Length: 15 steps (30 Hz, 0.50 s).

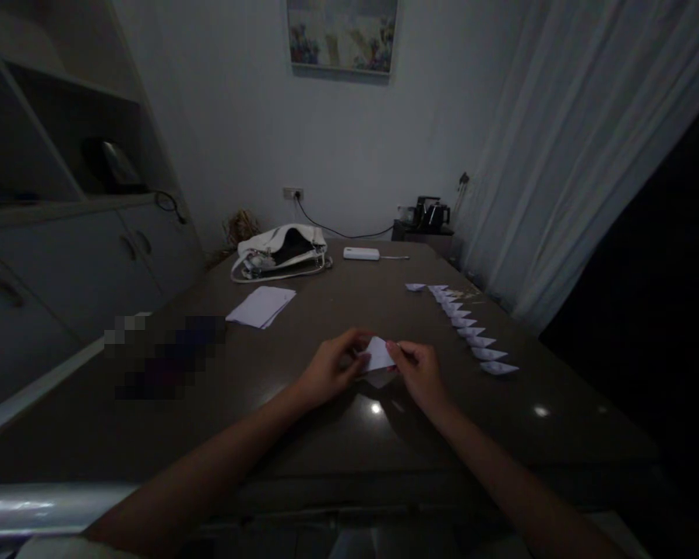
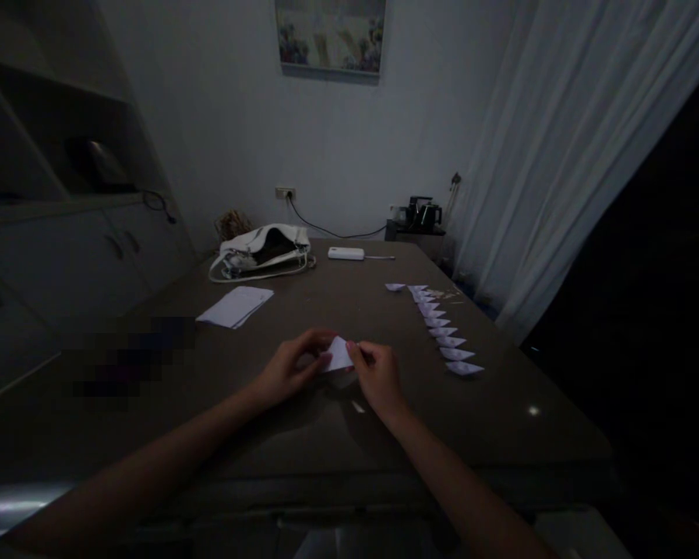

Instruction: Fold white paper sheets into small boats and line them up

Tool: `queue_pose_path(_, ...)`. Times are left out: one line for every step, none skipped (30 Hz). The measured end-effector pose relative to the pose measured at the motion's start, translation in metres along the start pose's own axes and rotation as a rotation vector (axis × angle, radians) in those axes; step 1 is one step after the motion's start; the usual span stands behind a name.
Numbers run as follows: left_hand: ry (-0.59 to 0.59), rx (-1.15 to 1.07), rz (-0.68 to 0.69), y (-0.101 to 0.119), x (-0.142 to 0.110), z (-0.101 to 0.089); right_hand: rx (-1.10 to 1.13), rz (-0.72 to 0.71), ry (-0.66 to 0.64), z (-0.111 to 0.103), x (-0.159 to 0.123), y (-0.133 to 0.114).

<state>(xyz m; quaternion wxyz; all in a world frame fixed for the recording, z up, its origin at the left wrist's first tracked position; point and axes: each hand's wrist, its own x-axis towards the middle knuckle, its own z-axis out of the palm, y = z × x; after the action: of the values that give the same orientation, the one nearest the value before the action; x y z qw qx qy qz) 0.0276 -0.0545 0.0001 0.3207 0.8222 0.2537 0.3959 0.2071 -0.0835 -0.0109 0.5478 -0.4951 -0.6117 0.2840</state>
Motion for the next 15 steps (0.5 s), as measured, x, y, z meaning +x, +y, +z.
queue_pose_path(-0.002,0.115,0.083,0.001,-0.001,-0.001,0.009,0.010,-0.006,0.000,0.000,0.000)
queue_pose_path(-0.008,0.208,0.151,0.002,-0.001,-0.001,0.026,0.024,-0.013,0.001,0.000,0.000)
queue_pose_path(-0.012,0.279,0.200,0.002,-0.002,-0.001,0.053,0.041,-0.021,0.001,0.001,0.000)
queue_pose_path(-0.013,0.330,0.230,0.002,-0.002,0.000,0.086,0.063,-0.033,0.001,0.001,0.000)
queue_pose_path(-0.013,0.364,0.249,0.001,-0.001,0.001,0.123,0.086,-0.046,0.002,0.001,0.000)
queue_pose_path(-0.014,0.387,0.264,-0.001,-0.001,0.002,0.163,0.110,-0.060,0.002,0.002,0.000)
queue_pose_path(-0.020,0.402,0.273,-0.002,-0.001,0.003,0.204,0.136,-0.072,0.002,0.002,0.000)
queue_pose_path(-0.027,0.408,0.279,-0.004,0.000,0.004,0.248,0.164,-0.082,0.003,0.002,-0.001)
queue_pose_path(-0.030,0.405,0.281,-0.006,0.000,0.005,0.293,0.195,-0.092,0.003,0.002,-0.001)
queue_pose_path(-0.026,0.399,0.280,-0.007,0.000,0.005,0.336,0.226,-0.104,0.004,0.001,-0.002)
queue_pose_path(-0.019,0.391,0.274,-0.008,0.000,0.005,0.375,0.253,-0.118,0.005,0.001,-0.003)
queue_pose_path(-0.009,0.380,0.262,-0.009,0.000,0.005,0.407,0.273,-0.133,0.005,0.000,-0.004)
queue_pose_path(0.004,0.369,0.250,-0.008,-0.001,0.004,0.431,0.283,-0.149,0.006,-0.001,-0.005)
queue_pose_path(0.018,0.358,0.237,-0.007,-0.001,0.003,0.446,0.286,-0.163,0.006,-0.001,-0.005)
queue_pose_path(0.029,0.345,0.223,-0.006,-0.001,0.003,0.452,0.284,-0.174,0.006,-0.001,-0.006)
